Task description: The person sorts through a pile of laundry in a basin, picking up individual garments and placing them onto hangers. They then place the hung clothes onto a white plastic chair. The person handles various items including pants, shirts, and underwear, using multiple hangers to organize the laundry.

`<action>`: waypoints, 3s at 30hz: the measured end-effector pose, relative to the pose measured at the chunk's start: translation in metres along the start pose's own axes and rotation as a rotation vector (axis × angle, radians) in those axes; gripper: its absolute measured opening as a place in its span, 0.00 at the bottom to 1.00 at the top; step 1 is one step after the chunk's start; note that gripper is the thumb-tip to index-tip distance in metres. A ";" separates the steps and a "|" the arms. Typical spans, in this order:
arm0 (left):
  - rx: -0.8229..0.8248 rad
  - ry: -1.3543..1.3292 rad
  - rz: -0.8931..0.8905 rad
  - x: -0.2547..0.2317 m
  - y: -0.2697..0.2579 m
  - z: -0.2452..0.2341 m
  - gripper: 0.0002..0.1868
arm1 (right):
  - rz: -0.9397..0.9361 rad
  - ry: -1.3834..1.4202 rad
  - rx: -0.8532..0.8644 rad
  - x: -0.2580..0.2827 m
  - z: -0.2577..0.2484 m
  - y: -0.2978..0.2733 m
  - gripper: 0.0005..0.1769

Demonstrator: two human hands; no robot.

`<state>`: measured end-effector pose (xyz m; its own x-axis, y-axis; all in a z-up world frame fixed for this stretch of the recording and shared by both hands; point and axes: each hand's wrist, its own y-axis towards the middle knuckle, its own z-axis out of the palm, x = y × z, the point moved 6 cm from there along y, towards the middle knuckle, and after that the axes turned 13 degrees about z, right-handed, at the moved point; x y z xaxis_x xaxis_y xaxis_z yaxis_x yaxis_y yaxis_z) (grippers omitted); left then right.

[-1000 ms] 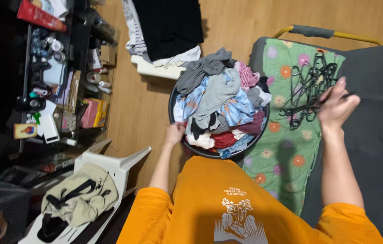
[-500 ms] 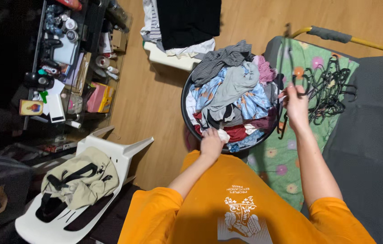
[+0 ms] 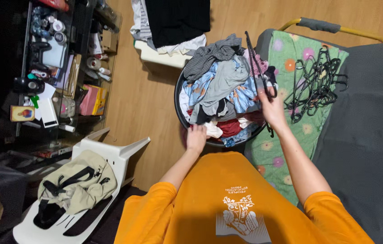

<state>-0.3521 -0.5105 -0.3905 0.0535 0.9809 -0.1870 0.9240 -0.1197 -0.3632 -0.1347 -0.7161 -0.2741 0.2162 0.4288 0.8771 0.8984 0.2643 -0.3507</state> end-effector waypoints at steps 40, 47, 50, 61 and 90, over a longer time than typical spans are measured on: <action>-1.018 -1.499 0.479 -0.030 -0.037 -0.486 0.13 | -0.063 -0.379 -0.100 -0.071 0.063 0.094 0.32; -0.887 -0.872 0.067 0.079 0.086 -0.365 0.21 | 0.350 -0.265 -0.045 -0.135 0.019 0.047 0.29; -0.750 -0.305 0.042 0.060 0.083 -0.256 0.41 | 0.480 -0.241 -0.067 -0.155 0.012 0.021 0.30; -0.288 -0.078 0.234 -0.085 0.069 -0.130 0.44 | 0.445 -0.233 -0.422 -0.165 -0.032 -0.012 0.28; -0.479 -1.185 1.001 -0.074 -0.105 -0.436 0.23 | -0.041 0.859 0.023 0.049 -0.102 0.010 0.13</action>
<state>-0.2875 -0.5037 0.0594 0.5767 -0.1449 -0.8040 0.7399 -0.3245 0.5892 -0.0757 -0.7808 -0.2016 0.4063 -0.3820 0.8301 0.9060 0.2869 -0.3114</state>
